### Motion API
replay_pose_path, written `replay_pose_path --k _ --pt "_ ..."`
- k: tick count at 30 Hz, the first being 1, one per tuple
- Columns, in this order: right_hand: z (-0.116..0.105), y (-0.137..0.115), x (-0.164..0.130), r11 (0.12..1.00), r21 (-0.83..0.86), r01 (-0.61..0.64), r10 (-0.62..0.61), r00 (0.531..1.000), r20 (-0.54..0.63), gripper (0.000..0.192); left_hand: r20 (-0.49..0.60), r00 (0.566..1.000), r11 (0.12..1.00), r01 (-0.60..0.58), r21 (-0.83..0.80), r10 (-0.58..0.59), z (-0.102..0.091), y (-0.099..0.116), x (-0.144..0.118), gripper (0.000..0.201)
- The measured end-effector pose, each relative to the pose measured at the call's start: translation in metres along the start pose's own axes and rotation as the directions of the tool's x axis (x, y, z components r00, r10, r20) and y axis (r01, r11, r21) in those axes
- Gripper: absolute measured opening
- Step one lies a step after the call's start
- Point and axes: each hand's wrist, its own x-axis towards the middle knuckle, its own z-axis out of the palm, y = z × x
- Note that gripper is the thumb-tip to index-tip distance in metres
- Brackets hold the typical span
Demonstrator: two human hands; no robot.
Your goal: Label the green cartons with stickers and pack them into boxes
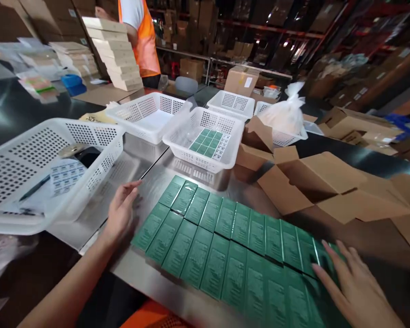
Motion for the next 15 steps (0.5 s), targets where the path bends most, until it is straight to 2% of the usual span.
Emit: replay_pose_path --k 2,4,5,7,9,11,13,15 --pt "-0.01 -0.073 0.027 0.995 0.03 0.092 -0.096 0.98 0.177 0.071 -0.039 0.999 0.994 0.035 0.101 -0.031 -0.028 0.004 -0.023 0.039" --pt "-0.011 -0.148 0.057 0.972 0.127 0.2 -0.229 0.926 0.3 0.066 -0.005 0.991 0.97 0.13 0.203 -0.132 -0.048 0.006 -0.052 0.047" --pt "-0.007 -0.182 0.074 0.943 0.183 0.277 -0.323 0.891 0.318 0.066 0.041 0.978 0.959 0.191 0.21 -0.204 -0.054 0.006 -0.068 0.052" --pt "0.008 -0.241 0.109 0.876 0.298 0.378 -0.467 0.821 0.33 0.065 0.15 0.92 0.93 0.345 0.127 -0.362 -0.055 0.006 -0.094 0.066" --pt "0.029 -0.288 0.143 0.817 0.383 0.43 -0.556 0.763 0.329 0.064 0.263 0.826 0.853 0.522 -0.021 -0.499 -0.045 0.005 -0.112 0.087" --pt "0.052 -0.326 0.173 0.811 0.38 0.445 -0.574 0.73 0.37 0.06 0.341 0.739 0.748 0.65 -0.137 -0.58 -0.032 0.004 -0.117 0.105" --pt "0.072 -0.356 0.193 0.812 0.357 0.463 -0.582 0.697 0.42 0.058 0.356 0.714 0.713 0.682 -0.159 -0.603 -0.021 0.004 -0.113 0.107" --pt "0.086 -0.376 0.204 0.813 0.333 0.477 -0.582 0.67 0.46 0.054 0.337 0.743 0.762 0.64 -0.101 -0.579 -0.015 0.003 -0.107 0.095"
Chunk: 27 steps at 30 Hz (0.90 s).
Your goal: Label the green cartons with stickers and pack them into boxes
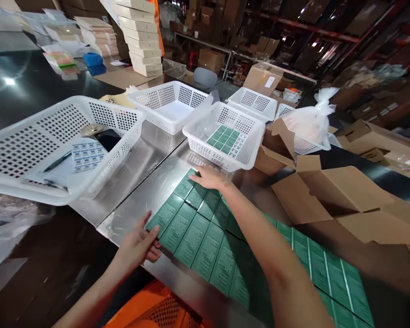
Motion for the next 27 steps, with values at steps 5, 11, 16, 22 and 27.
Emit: replay_pose_path --k 5,11,16,22,27 --pt "0.003 -0.004 0.009 1.0 0.02 0.022 -0.022 1.0 0.015 0.047 -0.052 0.971 0.914 -0.199 0.352 0.232 -0.007 -0.003 0.001 0.059" --pt "0.011 -0.004 0.004 0.985 0.148 0.092 -0.091 0.996 -0.017 0.054 -0.054 0.767 0.4 -0.273 0.875 0.64 -0.017 -0.02 0.001 0.042" --pt "0.012 -0.001 0.0 0.985 0.158 0.075 -0.078 0.997 0.015 0.069 -0.11 0.791 0.492 -0.259 0.831 0.602 -0.019 -0.016 -0.005 0.061" --pt "-0.013 0.014 -0.024 0.992 -0.021 -0.127 0.128 0.99 0.067 0.086 -0.154 0.988 0.978 -0.054 -0.203 0.023 -0.012 -0.006 -0.058 0.043" --pt "-0.013 0.012 -0.029 0.978 -0.111 -0.178 0.192 0.973 0.127 0.075 0.137 0.919 0.603 0.349 -0.717 -0.369 -0.002 0.007 -0.07 0.059"
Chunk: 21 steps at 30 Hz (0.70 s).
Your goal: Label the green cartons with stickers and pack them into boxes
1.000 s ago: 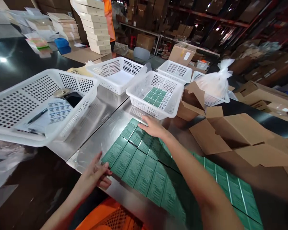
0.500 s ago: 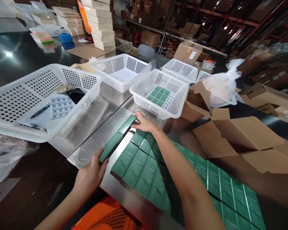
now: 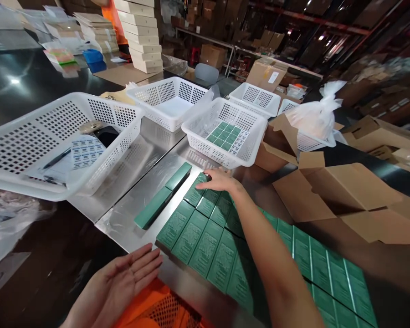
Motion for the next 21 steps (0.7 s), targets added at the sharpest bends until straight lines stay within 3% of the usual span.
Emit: replay_pose_path --k 2,5,8,10,12,21 --pt "0.003 -0.003 0.0 1.0 -0.006 0.002 -0.002 1.0 -0.003 0.068 -0.017 0.999 0.995 0.04 -0.088 -0.042 0.007 0.0 0.002 0.061" --pt "0.006 -0.004 -0.001 1.0 0.011 0.024 -0.024 0.999 -0.035 0.06 -0.055 0.998 0.992 -0.016 -0.128 0.009 0.01 -0.007 0.006 0.06" --pt "0.01 -0.001 -0.005 0.994 0.072 0.081 -0.074 0.992 -0.099 0.059 0.076 0.984 0.979 -0.151 -0.136 0.163 -0.002 -0.023 0.007 0.048" --pt "0.015 0.001 -0.006 0.984 0.126 0.126 -0.105 0.981 -0.161 0.064 0.172 0.942 0.954 -0.271 -0.124 0.29 -0.012 -0.033 0.008 0.04" --pt "0.023 0.0 -0.004 0.974 0.168 0.153 -0.114 0.968 -0.224 0.068 0.173 0.903 0.92 -0.386 -0.068 0.392 -0.018 -0.042 0.01 0.039" --pt "0.042 -0.019 0.009 0.968 0.182 0.17 -0.102 0.937 -0.334 0.078 0.247 0.814 0.797 -0.573 0.192 0.526 -0.023 -0.073 0.036 0.076"
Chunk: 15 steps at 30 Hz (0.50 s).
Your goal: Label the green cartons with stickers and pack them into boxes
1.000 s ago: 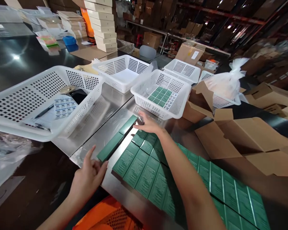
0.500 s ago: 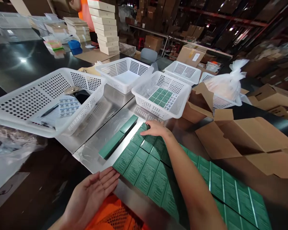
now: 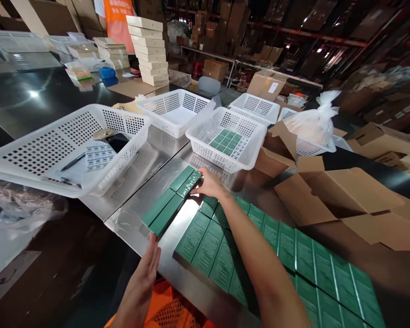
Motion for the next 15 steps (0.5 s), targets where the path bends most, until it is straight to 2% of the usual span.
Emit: replay_pose_path --k 3,8,13,15 --pt "0.003 -0.001 -0.001 0.999 -0.031 0.024 -0.024 1.0 -0.013 0.084 0.04 0.996 0.992 -0.087 0.095 0.083 0.001 -0.005 0.0 0.088" --pt "0.002 0.001 -0.005 0.996 -0.075 0.038 -0.039 0.999 -0.005 0.089 0.027 0.999 0.971 -0.039 0.234 0.034 0.002 -0.005 -0.003 0.091" --pt "-0.003 -0.002 -0.01 0.993 -0.119 0.029 -0.025 0.999 0.036 0.094 0.044 0.982 0.928 -0.187 0.321 0.182 -0.001 -0.013 -0.001 0.094" --pt "-0.001 -0.005 -0.01 0.991 -0.132 0.034 -0.029 0.999 0.046 0.1 0.045 0.981 0.928 -0.192 0.319 0.187 0.001 -0.014 -0.001 0.094"
